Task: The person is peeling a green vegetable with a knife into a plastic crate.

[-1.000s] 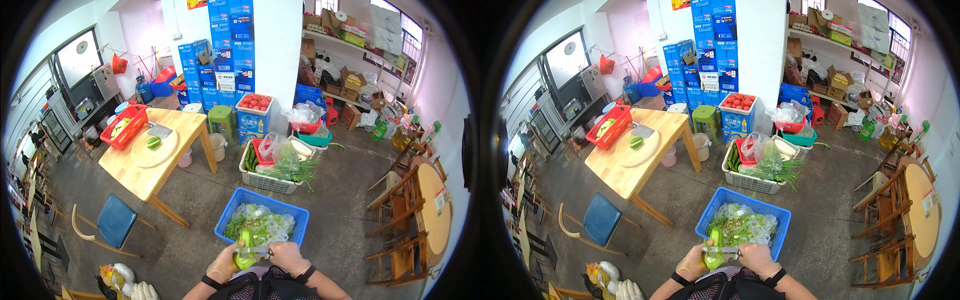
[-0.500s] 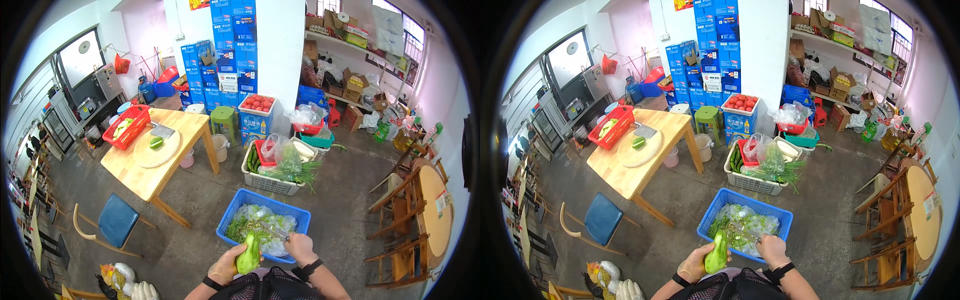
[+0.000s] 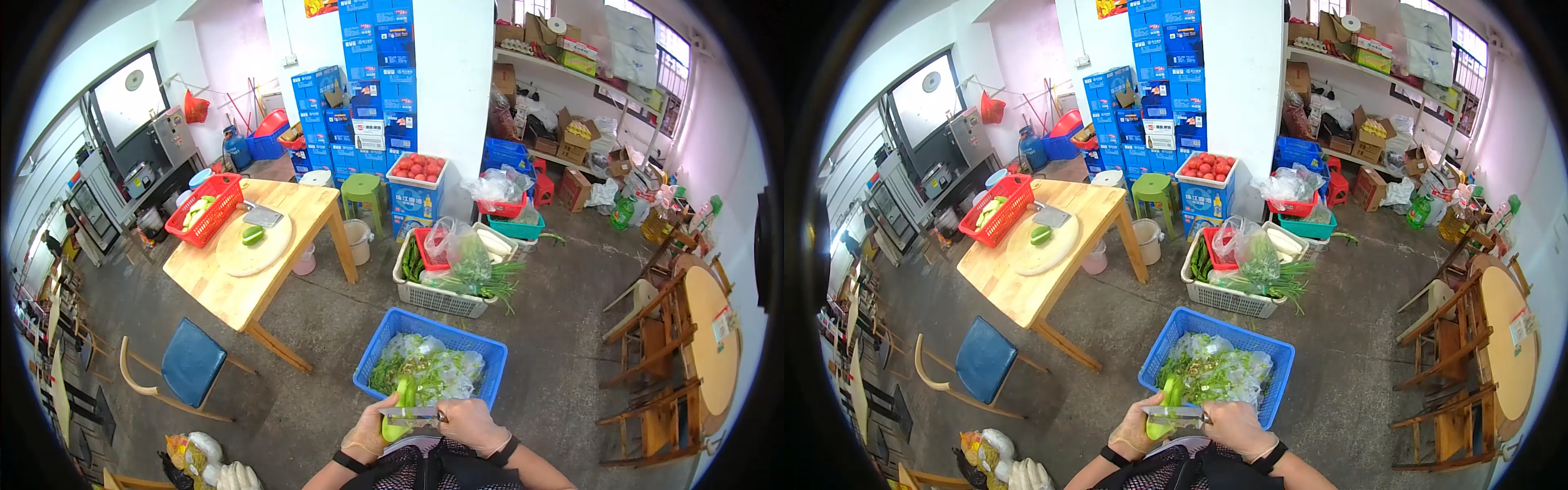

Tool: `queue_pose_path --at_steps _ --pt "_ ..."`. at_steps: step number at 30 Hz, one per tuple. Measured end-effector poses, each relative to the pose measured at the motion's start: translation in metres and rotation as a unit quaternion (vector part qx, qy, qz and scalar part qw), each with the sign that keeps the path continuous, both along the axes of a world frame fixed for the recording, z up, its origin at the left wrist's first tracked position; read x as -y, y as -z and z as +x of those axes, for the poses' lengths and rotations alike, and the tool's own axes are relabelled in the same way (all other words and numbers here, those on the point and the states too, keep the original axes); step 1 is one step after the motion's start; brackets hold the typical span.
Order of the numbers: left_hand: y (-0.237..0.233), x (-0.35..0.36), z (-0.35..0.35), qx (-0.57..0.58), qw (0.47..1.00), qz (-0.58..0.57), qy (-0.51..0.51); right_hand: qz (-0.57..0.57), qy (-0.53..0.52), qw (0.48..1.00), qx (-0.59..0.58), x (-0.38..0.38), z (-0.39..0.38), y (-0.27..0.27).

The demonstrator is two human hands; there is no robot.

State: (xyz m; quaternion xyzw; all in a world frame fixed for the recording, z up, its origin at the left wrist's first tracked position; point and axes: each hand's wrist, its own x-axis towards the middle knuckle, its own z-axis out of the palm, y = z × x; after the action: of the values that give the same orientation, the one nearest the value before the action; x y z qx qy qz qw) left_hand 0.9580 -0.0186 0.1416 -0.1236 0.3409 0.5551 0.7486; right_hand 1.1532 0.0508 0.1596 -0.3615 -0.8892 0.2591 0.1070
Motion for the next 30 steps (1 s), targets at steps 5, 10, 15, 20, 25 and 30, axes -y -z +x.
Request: queue_pose_path --at_steps 5,10,15,20,25,30 --pt "0.027 0.013 -0.008 -0.053 0.993 0.075 0.068 0.029 0.090 0.995 0.026 -0.021 0.006 0.036" --pt "0.011 0.014 -0.004 -0.017 0.998 0.048 0.023 0.019 0.169 0.982 0.081 -0.029 0.012 0.033" --pt "0.018 0.009 -0.005 -0.033 0.998 0.044 0.006 -0.037 0.075 0.996 -0.025 -0.006 0.004 0.009" --pt "0.010 0.006 0.009 -0.021 0.998 -0.013 -0.055 -0.011 -0.003 0.999 -0.051 0.006 -0.006 0.006" --pt "0.041 0.013 0.000 0.147 0.982 0.096 0.066 0.034 0.071 0.997 -0.026 -0.013 -0.001 0.038" --pt "0.028 0.013 -0.002 0.084 0.989 0.092 0.082 0.020 0.123 0.992 0.031 -0.024 0.001 0.043"
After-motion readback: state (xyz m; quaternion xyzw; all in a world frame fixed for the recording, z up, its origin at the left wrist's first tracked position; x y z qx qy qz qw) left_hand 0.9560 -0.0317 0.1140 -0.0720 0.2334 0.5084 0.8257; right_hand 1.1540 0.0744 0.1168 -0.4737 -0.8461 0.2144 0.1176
